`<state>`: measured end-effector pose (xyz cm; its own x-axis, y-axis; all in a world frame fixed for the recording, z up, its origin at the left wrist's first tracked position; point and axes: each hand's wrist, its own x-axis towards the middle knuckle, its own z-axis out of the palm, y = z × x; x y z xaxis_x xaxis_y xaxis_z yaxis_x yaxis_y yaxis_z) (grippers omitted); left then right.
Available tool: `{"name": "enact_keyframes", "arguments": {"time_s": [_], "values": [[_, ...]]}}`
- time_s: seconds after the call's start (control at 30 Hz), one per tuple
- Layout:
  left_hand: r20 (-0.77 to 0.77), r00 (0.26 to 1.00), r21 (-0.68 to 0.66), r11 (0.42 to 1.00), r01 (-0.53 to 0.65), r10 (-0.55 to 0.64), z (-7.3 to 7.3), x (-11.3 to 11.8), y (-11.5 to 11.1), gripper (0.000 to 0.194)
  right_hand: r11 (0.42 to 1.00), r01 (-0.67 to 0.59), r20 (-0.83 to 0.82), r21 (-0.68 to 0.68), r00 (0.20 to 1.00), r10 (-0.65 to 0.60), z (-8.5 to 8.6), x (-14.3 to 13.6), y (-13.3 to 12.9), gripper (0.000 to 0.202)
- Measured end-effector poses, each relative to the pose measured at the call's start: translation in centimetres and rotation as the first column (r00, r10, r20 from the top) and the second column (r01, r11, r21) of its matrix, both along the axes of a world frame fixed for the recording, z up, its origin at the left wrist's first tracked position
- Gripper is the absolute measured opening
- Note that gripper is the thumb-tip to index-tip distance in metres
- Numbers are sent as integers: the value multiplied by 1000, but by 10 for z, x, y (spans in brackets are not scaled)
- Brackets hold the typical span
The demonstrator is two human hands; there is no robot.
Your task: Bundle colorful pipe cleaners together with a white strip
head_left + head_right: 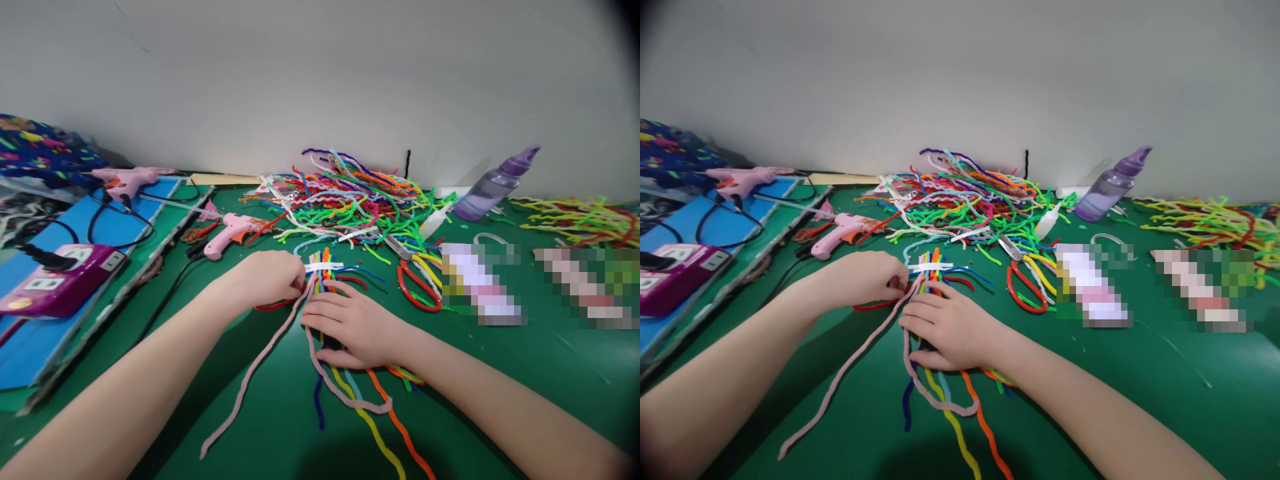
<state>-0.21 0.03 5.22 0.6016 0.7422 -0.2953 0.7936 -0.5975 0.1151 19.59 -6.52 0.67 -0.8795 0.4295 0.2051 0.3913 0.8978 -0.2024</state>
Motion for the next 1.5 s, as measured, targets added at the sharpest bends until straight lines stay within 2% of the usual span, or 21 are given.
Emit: {"name": "enact_keyframes", "arguments": {"time_s": [0.23, 0.37, 0.6, 0.8, 0.93, 1.07, 1.17, 1.23, 1.33, 1.4, 1.47, 1.5], "values": [[4, 1000, 5, 1000, -12, 12, 1, 3, -1, 33, 1000, 11, 14, -19, 1000, -11, 0, 0, 0, 48], [15, 1000, 1, 1000, -9, 9, 0, 2, -1, 32, 999, 12, 29, -31, 1000, -11, -1, 1, -1, 49], [-25, 998, -121, 992, 47, -50, 2, 0, 0, 23, 1000, -11, 26, -27, 1000, 12, 1, 0, 0, 43], [-49, 998, -124, 992, 36, -42, 3, 2, -1, 15, 1000, 4, 16, -27, 1000, -3, 1, -1, 0, 44], [-7, 998, -125, 990, 64, -65, 2, 0, -1, 14, 999, -2, 16, -37, 1000, 3, 1, 0, 0, 44], [-25, 999, -71, 997, 39, -41, 1, -2, -1, 15, 999, -14, 6, -30, 1000, 14, 0, -1, 1, 42], [-42, 999, -43, 999, 16, -18, 0, -1, 1, 23, 999, -38, -67, -14, 997, 37, 2, 0, 1, 41], [-46, 999, -45, 999, 11, -13, -1, -1, 1, 30, 999, -38, -186, -24, 982, 33, 4, 2, 2, 30], [-52, 999, -62, 998, 3, -7, -1, 1, 1, 36, 993, 28, -416, -114, 906, -73, 8, 8, 6, 24], [-61, 998, -70, 997, 10, -14, 0, 3, 0, 32, 984, 70, -523, -163, 839, -146, 8, 14, 9, 22], [-63, 997, -70, 997, 31, -36, 1, 3, -2, 24, 988, 51, -559, -149, 819, -126, 8, 18, 12, 20], [-61, 997, -69, 997, 42, -46, 2, 3, -3, 20, 991, 25, -544, -134, 833, -94, 8, 18, 13, 22]]}}
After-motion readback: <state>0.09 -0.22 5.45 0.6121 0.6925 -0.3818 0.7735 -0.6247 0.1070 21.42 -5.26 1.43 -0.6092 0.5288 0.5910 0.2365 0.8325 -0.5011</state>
